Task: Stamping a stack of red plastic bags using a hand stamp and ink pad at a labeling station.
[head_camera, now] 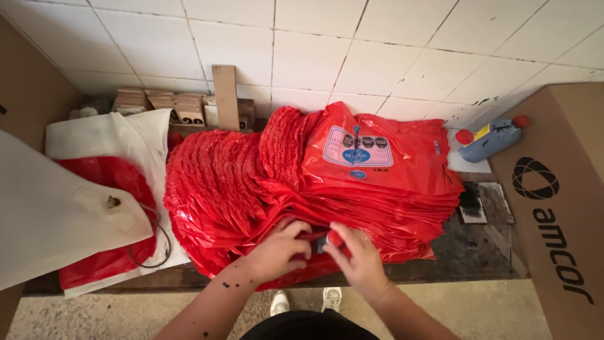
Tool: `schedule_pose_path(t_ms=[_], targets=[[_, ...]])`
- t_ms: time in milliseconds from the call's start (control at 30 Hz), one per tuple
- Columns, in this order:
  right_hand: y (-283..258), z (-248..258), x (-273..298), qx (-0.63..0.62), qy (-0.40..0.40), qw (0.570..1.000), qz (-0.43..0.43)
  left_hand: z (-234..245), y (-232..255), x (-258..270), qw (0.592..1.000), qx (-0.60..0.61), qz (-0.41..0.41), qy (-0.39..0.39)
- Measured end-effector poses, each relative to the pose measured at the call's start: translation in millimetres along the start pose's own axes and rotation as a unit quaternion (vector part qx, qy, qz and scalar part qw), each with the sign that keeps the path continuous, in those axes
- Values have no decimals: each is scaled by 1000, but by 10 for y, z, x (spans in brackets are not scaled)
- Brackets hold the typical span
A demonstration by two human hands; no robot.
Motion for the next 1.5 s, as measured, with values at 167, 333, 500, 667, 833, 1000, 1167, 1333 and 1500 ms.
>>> schedule_pose_path(t_ms=[167, 333, 500, 667, 833, 1000, 1167, 1333, 1500], targets=[[445, 400, 35, -153, 48, 968, -191, -138, -276, 25, 989, -127, -53, 54], [581, 849, 309, -155, 95, 938, -296, 87, -43, 22, 969, -193, -83, 130], [150, 480, 348, -73, 45, 996, -29, 164, -223, -73, 979, -109, -25, 170], [-77, 53, 173, -2, 61, 997, 39, 260, -100, -50, 983, 6, -14, 181], [106, 16, -124, -40, -11, 998, -39, 10, -123, 15, 997, 52, -2, 61], [663, 502, -2, -138, 27, 943, -302, -250, -486, -19, 991, -125, -17, 48], [576, 817, 255, -136, 52, 934, -327, 128, -83, -30, 973, -156, -68, 154], [256, 302, 284, -120, -4, 989, -88, 120, -266, -95, 974, -125, -33, 184], [-120, 18, 252, 23, 75, 993, 84, 74, -340, -83, 982, -55, -28, 176]])
Point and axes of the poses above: each hand's wrist, its own x-axis away from the middle knuckle, its own z-axis out of the back of the hand, y = z × x, the point moved 10 cm from there along -x, towards the middle knuckle, and after that the axes turned 9 degrees about x, right-handed, at the moved point
